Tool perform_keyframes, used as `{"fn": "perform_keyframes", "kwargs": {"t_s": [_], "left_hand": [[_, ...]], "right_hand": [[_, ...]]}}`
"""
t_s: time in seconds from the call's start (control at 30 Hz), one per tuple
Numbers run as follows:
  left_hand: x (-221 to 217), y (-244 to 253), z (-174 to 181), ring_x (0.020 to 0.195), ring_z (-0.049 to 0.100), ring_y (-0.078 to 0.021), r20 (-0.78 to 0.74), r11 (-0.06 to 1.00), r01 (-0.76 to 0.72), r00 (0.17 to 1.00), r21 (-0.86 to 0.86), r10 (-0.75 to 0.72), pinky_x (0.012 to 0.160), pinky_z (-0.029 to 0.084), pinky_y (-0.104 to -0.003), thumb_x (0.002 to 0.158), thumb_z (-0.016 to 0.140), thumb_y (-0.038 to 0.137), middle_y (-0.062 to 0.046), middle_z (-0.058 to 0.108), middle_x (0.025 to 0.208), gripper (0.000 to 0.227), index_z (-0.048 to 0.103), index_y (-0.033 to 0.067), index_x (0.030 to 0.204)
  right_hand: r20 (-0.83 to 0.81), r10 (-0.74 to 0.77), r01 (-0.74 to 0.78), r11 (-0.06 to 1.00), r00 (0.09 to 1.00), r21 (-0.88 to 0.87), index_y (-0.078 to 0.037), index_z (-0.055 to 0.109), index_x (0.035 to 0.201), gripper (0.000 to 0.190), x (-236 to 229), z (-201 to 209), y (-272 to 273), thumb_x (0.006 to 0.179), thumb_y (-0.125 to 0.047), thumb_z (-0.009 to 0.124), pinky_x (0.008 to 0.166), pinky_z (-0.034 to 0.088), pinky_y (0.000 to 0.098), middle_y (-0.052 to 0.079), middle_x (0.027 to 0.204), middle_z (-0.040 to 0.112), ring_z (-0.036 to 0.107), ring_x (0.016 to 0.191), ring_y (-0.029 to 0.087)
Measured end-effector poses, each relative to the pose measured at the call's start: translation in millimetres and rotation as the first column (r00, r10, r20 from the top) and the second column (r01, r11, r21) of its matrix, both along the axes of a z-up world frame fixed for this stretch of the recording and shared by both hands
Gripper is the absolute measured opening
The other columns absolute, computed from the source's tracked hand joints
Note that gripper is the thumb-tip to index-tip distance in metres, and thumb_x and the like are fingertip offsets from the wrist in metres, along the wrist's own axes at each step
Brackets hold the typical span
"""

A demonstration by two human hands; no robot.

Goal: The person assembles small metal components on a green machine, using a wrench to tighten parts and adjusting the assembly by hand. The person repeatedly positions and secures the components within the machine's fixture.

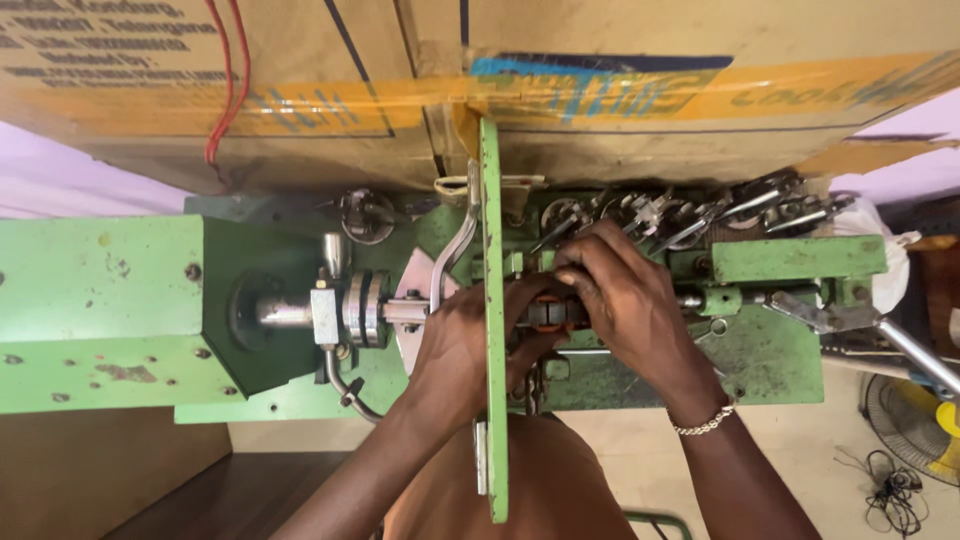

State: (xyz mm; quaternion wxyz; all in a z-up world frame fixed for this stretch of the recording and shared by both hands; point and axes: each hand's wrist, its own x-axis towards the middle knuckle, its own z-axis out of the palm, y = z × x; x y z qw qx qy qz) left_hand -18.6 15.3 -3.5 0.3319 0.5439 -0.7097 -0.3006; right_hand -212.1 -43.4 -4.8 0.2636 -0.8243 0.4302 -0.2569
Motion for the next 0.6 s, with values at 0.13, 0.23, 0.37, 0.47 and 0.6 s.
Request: {"fn": "perform_keyframes", "kwargs": {"t_s": [0.13, 0.23, 0.37, 0.47, 0.6], "left_hand": [[-3, 1, -6, 0.090, 0.073, -0.0350, -0.014, 0.997, -0.066, 0.998, -0.041, 0.065, 0.075, 0.059, -0.044, 0.078, 0.085, 0.036, -0.014, 0.075, 0.102, 0.060, 0.066, 0.0061, 0.128], [-6, 4, -11, 0.092, 0.074, -0.0317, 0.026, 0.992, -0.099, 0.995, -0.079, 0.101, 0.076, 0.060, -0.042, 0.078, 0.085, 0.038, -0.011, 0.077, 0.102, 0.052, 0.071, 0.0092, 0.119], [-6, 3, -15, 0.092, 0.073, -0.0305, 0.047, 0.992, -0.095, 0.994, -0.088, 0.099, 0.077, 0.059, -0.044, 0.078, 0.085, 0.040, -0.010, 0.077, 0.102, 0.047, 0.075, 0.0097, 0.112], [-5, 2, -17, 0.098, 0.073, -0.0300, 0.051, 0.986, -0.062, 0.996, -0.154, 0.071, 0.082, 0.058, -0.045, 0.082, 0.084, 0.038, -0.009, 0.077, 0.108, 0.045, 0.073, 0.0093, 0.113], [-5, 2, -19, 0.103, 0.071, -0.0300, 0.039, 0.986, -0.035, 0.998, -0.164, 0.042, 0.088, 0.056, -0.045, 0.082, 0.083, 0.036, -0.010, 0.075, 0.111, 0.048, 0.071, 0.0082, 0.119]], "right_hand": [[0.186, -0.017, -0.003, 0.994, 0.982, 0.106, 0.000, 0.065, 0.107, 0.016, -7, -12, -4, 0.093, -0.005, 0.072, 0.081, 0.056, 0.0356, 0.009, 0.103, 0.067, 0.069, 0.095, 0.022], [0.308, -0.009, -0.092, 0.946, 0.951, 0.312, 0.000, 0.066, 0.108, 0.017, -16, -21, -3, 0.098, 0.001, 0.052, 0.087, 0.052, 0.0324, 0.007, 0.104, 0.067, 0.066, 0.100, 0.019], [0.304, 0.031, -0.162, 0.896, 0.952, 0.414, -0.001, 0.071, 0.106, 0.020, -26, -21, -2, 0.093, -0.017, 0.071, 0.086, 0.053, 0.0332, 0.008, 0.103, 0.069, 0.064, 0.099, 0.020], [0.221, -0.106, -0.048, 0.800, 0.969, 0.597, 0.001, 0.072, 0.102, 0.021, -28, -16, -1, 0.091, -0.017, 0.071, 0.077, 0.052, 0.0351, 0.009, 0.099, 0.068, 0.062, 0.091, 0.021], [0.080, -0.053, -0.007, 0.794, 0.995, 0.608, -0.001, 0.070, 0.101, 0.017, -23, -3, -6, 0.094, -0.017, 0.069, 0.079, 0.053, 0.0361, 0.006, 0.093, 0.070, 0.064, 0.089, 0.019]]}}
